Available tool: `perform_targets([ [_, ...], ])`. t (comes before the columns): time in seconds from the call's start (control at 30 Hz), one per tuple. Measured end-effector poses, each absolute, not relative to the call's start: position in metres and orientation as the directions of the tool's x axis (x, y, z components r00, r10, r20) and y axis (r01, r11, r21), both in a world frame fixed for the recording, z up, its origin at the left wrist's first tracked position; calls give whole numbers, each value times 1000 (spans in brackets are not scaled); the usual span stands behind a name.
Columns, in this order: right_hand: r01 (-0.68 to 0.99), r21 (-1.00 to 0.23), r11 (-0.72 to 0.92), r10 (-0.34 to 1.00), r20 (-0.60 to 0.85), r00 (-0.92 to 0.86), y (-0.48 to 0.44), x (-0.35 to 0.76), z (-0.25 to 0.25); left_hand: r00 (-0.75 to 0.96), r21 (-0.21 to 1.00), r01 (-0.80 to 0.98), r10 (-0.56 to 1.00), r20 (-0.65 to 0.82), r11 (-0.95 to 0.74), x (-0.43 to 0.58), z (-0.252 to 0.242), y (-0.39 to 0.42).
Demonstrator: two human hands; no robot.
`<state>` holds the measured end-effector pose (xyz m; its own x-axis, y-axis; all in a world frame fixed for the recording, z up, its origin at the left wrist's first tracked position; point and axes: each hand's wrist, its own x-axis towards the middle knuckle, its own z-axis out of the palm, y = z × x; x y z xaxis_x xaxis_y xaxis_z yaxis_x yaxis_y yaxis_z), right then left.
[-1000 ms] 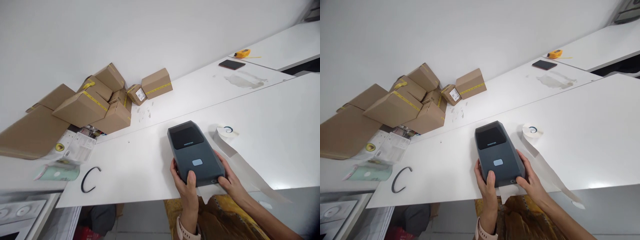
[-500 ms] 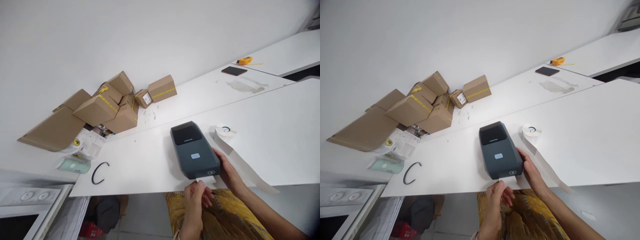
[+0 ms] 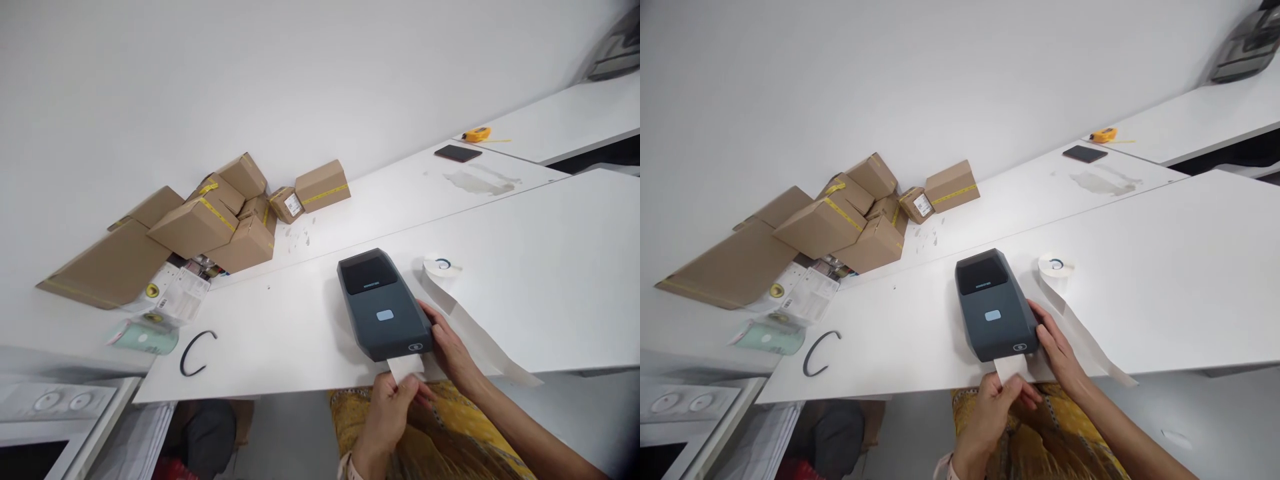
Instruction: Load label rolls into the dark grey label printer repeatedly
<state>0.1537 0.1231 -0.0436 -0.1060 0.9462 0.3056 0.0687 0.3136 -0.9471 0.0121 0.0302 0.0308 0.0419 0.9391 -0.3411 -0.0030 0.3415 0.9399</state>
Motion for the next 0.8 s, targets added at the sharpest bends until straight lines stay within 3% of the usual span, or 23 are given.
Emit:
perform_targets([
  [0.13,62,-978,198,977,202,64,110,152,-14,46,936,44,935,-351,349,-7,21,10],
  [0.2,144,-948,285,949,300,96,104,152,5,-3,929,-51,930,-367,367,-13,15,3],
  [0.3,304,-756,579,806,588,-73,106,152,28,-60,918,-188,929,-366,349,-15,13,1],
  [0.4,410,-531,742,657,698,-284,117,149,36,-130,919,-229,926,-355,320,-9,17,9],
  [0.63,592,-266,761,562,726,-396,129,143,39,-236,865,-336,855,-461,374,5,14,21],
  [0.8,616,-249,748,555,743,-374,129,136,43,-264,864,-285,832,-488,416,3,13,22],
])
